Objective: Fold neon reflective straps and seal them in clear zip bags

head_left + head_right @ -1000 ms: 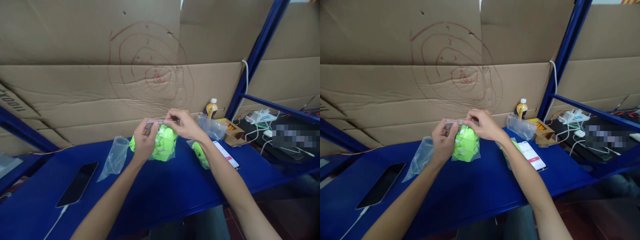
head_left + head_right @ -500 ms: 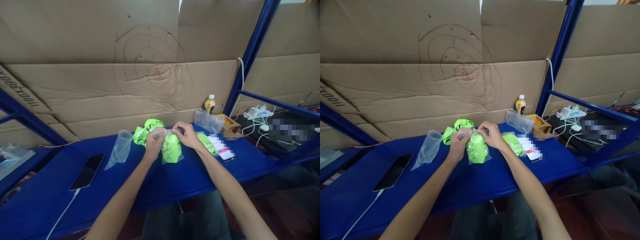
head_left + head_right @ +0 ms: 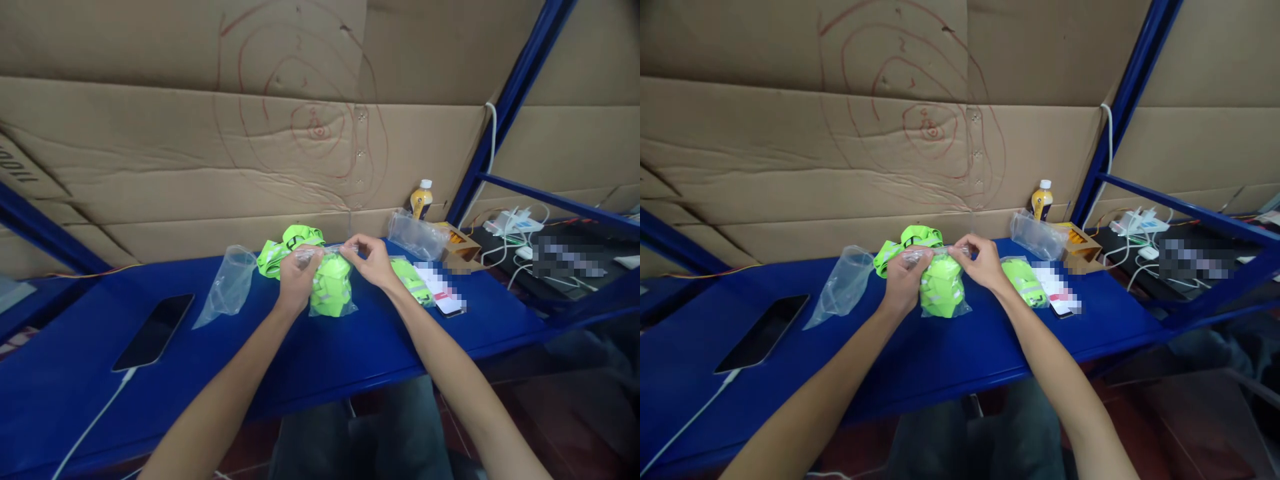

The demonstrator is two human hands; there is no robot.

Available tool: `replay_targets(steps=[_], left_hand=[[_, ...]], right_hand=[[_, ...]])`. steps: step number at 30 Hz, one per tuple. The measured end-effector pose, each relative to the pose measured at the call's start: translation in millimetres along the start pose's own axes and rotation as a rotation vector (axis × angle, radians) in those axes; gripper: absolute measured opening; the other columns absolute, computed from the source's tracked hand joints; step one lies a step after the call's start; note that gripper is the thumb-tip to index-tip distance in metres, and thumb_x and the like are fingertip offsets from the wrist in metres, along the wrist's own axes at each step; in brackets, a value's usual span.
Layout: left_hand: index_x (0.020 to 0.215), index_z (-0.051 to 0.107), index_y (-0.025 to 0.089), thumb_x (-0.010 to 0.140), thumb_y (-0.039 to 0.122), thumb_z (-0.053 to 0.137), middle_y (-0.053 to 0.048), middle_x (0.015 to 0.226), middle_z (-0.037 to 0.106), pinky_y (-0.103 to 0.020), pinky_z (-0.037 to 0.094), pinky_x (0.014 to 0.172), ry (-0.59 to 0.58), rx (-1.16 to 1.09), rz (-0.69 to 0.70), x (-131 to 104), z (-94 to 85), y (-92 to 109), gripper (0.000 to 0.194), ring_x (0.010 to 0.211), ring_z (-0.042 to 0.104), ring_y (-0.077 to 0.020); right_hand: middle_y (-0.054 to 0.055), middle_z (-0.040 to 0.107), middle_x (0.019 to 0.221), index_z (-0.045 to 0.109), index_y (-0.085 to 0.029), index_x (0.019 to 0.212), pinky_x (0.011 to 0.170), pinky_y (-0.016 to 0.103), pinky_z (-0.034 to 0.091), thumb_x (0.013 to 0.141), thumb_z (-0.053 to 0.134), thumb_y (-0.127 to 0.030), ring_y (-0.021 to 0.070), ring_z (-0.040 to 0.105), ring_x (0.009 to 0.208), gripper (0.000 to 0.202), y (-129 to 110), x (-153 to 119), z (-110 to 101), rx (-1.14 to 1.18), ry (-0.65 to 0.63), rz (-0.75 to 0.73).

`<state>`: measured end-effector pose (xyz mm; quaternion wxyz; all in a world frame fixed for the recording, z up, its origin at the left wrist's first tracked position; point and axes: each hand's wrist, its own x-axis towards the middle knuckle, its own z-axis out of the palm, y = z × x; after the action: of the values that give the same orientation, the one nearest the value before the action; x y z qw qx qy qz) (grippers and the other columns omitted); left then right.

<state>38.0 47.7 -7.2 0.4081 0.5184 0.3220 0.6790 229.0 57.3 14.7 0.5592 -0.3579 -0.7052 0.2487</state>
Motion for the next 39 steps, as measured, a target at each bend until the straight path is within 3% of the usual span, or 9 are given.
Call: replay_targets(steps=[6,12,16,21,25,29,33,37,39], left_hand=[[0.092,0.079,0.016,0.076,0.045,0.092,-0.004,0.089,0.076,-0.026,0.055,0.076,0.021,-0.067,-0.032,2.8,-0.3,-4.2,0.036,0.078,0.068,-0.0149],[0.089,0.080,0.016,0.072,0.038,0.096,-0.004,0.089,0.078,-0.025,0.056,0.077,0.005,-0.100,-0.066,-1.3,3.3,0.3,0.032,0.078,0.069,-0.0143],[0.088,0.081,0.015,0.072,0.037,0.096,-0.003,0.085,0.077,-0.024,0.055,0.073,0.000,-0.105,-0.092,-3.5,4.9,5.5,0.031,0.075,0.068,-0.0133],[0.090,0.083,0.013,0.068,0.036,0.098,-0.008,0.090,0.080,-0.029,0.059,0.077,-0.021,-0.092,-0.160,-5.5,7.7,12.4,0.036,0.080,0.072,-0.0178],[0.087,0.082,0.013,0.066,0.036,0.098,-0.007,0.087,0.080,-0.028,0.058,0.076,-0.005,-0.076,-0.137,-9.0,11.0,13.2,0.035,0.078,0.072,-0.0176],[0.087,0.081,0.013,0.069,0.039,0.097,-0.007,0.087,0.079,-0.027,0.057,0.076,-0.009,-0.084,-0.134,-7.4,10.6,8.9,0.035,0.078,0.071,-0.0172],[0.088,0.080,0.014,0.071,0.044,0.094,-0.005,0.082,0.076,-0.026,0.056,0.072,-0.019,-0.121,-0.150,-1.4,6.2,2.6,0.038,0.075,0.069,-0.0163],[0.084,0.076,0.016,0.069,0.045,0.094,-0.001,0.078,0.073,-0.024,0.054,0.069,0.029,-0.159,-0.130,0.5,4.2,-1.3,0.037,0.069,0.065,-0.0133],[0.084,0.076,0.016,0.070,0.045,0.094,-0.002,0.079,0.074,-0.025,0.055,0.071,0.034,-0.168,-0.128,-0.2,5.4,-2.4,0.038,0.070,0.066,-0.0140]], right_hand=[[-0.002,0.055,0.068,0.063,-0.019,0.078,0.065,0.028,0.038,0.091,0.071,-0.056,0.0133,0.046,0.064,0.039,8.2,2.5,-2.1,0.009,0.005,0.004],[0.001,0.061,0.073,0.068,-0.019,0.082,0.065,0.029,0.039,0.082,0.078,-0.068,0.0145,0.050,0.066,0.049,4.0,3.1,1.3,0.126,-0.025,0.069],[-0.002,0.054,0.069,0.063,-0.019,0.075,0.062,0.028,0.036,0.083,0.077,-0.069,0.0131,0.046,0.064,0.052,-1.2,1.3,4.5,0.145,-0.033,0.044],[0.000,0.060,0.074,0.067,-0.018,0.081,0.065,0.028,0.038,0.094,0.071,-0.056,0.0133,0.049,0.066,0.040,-11.2,-3.2,8.4,-0.014,-0.016,-0.087],[-0.001,0.062,0.073,0.063,-0.019,0.079,0.068,0.027,0.041,0.098,0.067,-0.051,0.0137,0.054,0.067,0.037,-19.3,-7.3,13.4,-0.110,-0.045,-0.147],[0.001,0.065,0.076,0.064,-0.020,0.079,0.071,0.028,0.043,0.101,0.063,-0.046,0.0154,0.058,0.070,0.035,-19.9,-9.6,17.0,-0.157,0.019,-0.193],[0.003,0.069,0.079,0.067,-0.020,0.081,0.073,0.030,0.047,0.097,0.066,-0.048,0.0170,0.062,0.073,0.033,-14.4,-6.0,12.3,-0.103,0.091,-0.135],[0.002,0.069,0.076,0.068,-0.020,0.085,0.067,0.029,0.048,0.091,0.068,-0.057,0.0160,0.060,0.067,0.037,-7.9,-0.1,5.1,0.099,0.048,-0.011],[0.001,0.068,0.072,0.067,-0.020,0.082,0.066,0.029,0.047,0.091,0.068,-0.056,0.0150,0.059,0.064,0.037,-5.1,1.1,4.1,0.093,0.057,0.007]])
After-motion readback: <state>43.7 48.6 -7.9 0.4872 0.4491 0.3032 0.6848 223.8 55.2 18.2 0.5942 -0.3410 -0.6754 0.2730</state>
